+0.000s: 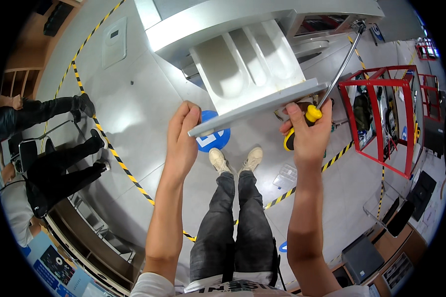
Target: The person uses a screwdriver to remove screws from the detergent drawer housing of a washing machine and then positions a metal panel onto the back of the appliance.
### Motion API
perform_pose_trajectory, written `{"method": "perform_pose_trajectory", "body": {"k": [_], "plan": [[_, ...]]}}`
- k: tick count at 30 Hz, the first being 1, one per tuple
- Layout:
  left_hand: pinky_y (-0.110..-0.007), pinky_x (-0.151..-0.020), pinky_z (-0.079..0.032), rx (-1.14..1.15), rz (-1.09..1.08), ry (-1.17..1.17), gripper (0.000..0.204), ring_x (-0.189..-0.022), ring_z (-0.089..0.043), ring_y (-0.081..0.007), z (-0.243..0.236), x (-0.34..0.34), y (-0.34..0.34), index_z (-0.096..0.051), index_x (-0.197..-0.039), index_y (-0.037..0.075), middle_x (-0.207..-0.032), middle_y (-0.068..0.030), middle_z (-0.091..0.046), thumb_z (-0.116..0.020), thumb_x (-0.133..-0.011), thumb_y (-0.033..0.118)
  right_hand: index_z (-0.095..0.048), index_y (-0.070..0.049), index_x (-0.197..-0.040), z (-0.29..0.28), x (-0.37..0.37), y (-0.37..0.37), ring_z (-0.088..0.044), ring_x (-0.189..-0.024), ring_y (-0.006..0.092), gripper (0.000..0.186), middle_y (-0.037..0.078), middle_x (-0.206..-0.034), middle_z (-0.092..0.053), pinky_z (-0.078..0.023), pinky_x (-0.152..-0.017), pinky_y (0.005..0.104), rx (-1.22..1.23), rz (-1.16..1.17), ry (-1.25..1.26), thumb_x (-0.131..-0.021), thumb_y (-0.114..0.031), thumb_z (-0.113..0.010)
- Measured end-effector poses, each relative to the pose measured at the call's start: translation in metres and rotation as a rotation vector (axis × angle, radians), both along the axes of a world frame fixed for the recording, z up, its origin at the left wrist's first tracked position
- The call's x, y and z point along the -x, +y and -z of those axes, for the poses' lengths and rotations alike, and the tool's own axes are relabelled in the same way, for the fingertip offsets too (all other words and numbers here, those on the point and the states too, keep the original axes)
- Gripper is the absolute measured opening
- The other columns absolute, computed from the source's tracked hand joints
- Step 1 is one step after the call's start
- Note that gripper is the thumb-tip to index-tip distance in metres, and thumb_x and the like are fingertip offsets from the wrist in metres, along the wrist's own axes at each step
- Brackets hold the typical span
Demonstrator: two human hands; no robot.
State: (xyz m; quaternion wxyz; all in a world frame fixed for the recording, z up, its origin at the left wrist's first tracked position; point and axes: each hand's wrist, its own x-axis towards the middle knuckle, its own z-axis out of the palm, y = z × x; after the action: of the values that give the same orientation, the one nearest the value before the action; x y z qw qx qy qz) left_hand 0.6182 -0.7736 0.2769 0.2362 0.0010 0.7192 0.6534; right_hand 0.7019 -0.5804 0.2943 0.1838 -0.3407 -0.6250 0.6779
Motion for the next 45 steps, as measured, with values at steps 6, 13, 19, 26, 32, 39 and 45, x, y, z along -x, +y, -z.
{"method": "perform_pose_trajectory", "body": {"k": [6,13,19,26,32,39,45], "plan": [[-0.023,-0.059,-0.025,0.041,0.032,0.024,0.026,-0.065,-0.028,-0.0074,-0.002,-0.026,-0.007,-0.039,-0.074,0.008,-0.070,0.0029,-0.032,-0.040,-0.096,0.023,-0.038,-0.003,-0.119,-0.005,-0.027,-0.008,-0.054,-0.065,0.0069,0.052,0.005,-0.086,-0.054,-0.049,-0.052,0.0196,0.042,0.036,0.001,-0.078,-0.003,-0.070],[-0.022,-0.062,-0.025,0.074,0.087,-0.063,0.028,-0.067,-0.028,-0.0065,-0.004,-0.041,-0.015,-0.042,-0.076,0.007,-0.072,0.0030,-0.034,-0.042,-0.097,0.026,-0.034,-0.003,-0.127,-0.003,-0.052,-0.007,-0.057,-0.065,0.0077,0.062,0.004,-0.083,-0.056,-0.049,-0.052,0.0184,0.034,0.041,-0.065,-0.075,0.001,-0.068],[-0.021,-0.046,-0.017,-0.088,-0.234,-0.278,0.025,-0.052,-0.024,-0.0035,0.009,-0.015,-0.020,-0.060,-0.087,0.002,-0.058,0.0080,-0.030,-0.057,-0.093,0.027,-0.029,-0.003,-0.132,0.007,-0.083,-0.009,-0.054,-0.057,0.0083,0.062,0.005,-0.078,-0.057,-0.045,-0.051,0.0194,0.107,0.143,-0.145,-0.082,-0.005,-0.066],[-0.020,-0.050,-0.037,-0.131,-0.353,-0.482,0.025,-0.057,-0.046,-0.0065,0.050,-0.015,-0.040,-0.059,-0.100,-0.005,-0.071,0.0003,-0.054,-0.054,-0.093,0.019,-0.039,-0.001,-0.122,0.053,-0.146,-0.042,-0.056,-0.056,0.0113,0.043,0.007,-0.082,-0.057,-0.046,-0.051,0.0248,0.240,0.124,-0.402,-0.088,-0.015,-0.061],[-0.020,-0.051,-0.034,-0.177,-0.335,-0.651,0.015,-0.053,-0.041,-0.0067,0.102,-0.068,-0.079,-0.059,-0.104,0.007,-0.086,-0.0025,-0.059,-0.055,-0.090,0.013,-0.049,-0.002,-0.114,0.078,-0.205,-0.060,-0.056,-0.056,0.0136,0.029,0.009,-0.076,-0.057,-0.044,-0.052,0.0260,0.189,-0.274,-0.508,-0.088,-0.011,-0.058],[-0.021,-0.049,-0.030,-0.033,-0.358,-0.700,0.012,-0.045,-0.030,-0.0051,0.091,-0.093,-0.047,-0.059,-0.100,0.004,-0.088,-0.0048,-0.058,-0.053,-0.093,0.013,-0.050,-0.004,-0.116,0.047,-0.188,-0.071,-0.063,-0.082,0.0329,0.035,0.015,-0.098,-0.062,-0.050,-0.069,0.0382,0.031,-0.638,-0.443,-0.085,-0.012,-0.061],[-0.023,-0.055,-0.032,-0.242,-0.419,-0.697,0.015,-0.050,-0.032,-0.0065,0.062,-0.075,-0.050,-0.059,-0.097,0.005,-0.078,0.0002,-0.058,-0.051,-0.093,0.017,-0.048,-0.005,-0.118,0.035,-0.151,-0.100,-0.062,-0.082,0.0321,0.035,0.016,-0.098,-0.061,-0.049,-0.068,0.0392,0.003,-0.728,-0.314,-0.086,-0.012,-0.059]]}}
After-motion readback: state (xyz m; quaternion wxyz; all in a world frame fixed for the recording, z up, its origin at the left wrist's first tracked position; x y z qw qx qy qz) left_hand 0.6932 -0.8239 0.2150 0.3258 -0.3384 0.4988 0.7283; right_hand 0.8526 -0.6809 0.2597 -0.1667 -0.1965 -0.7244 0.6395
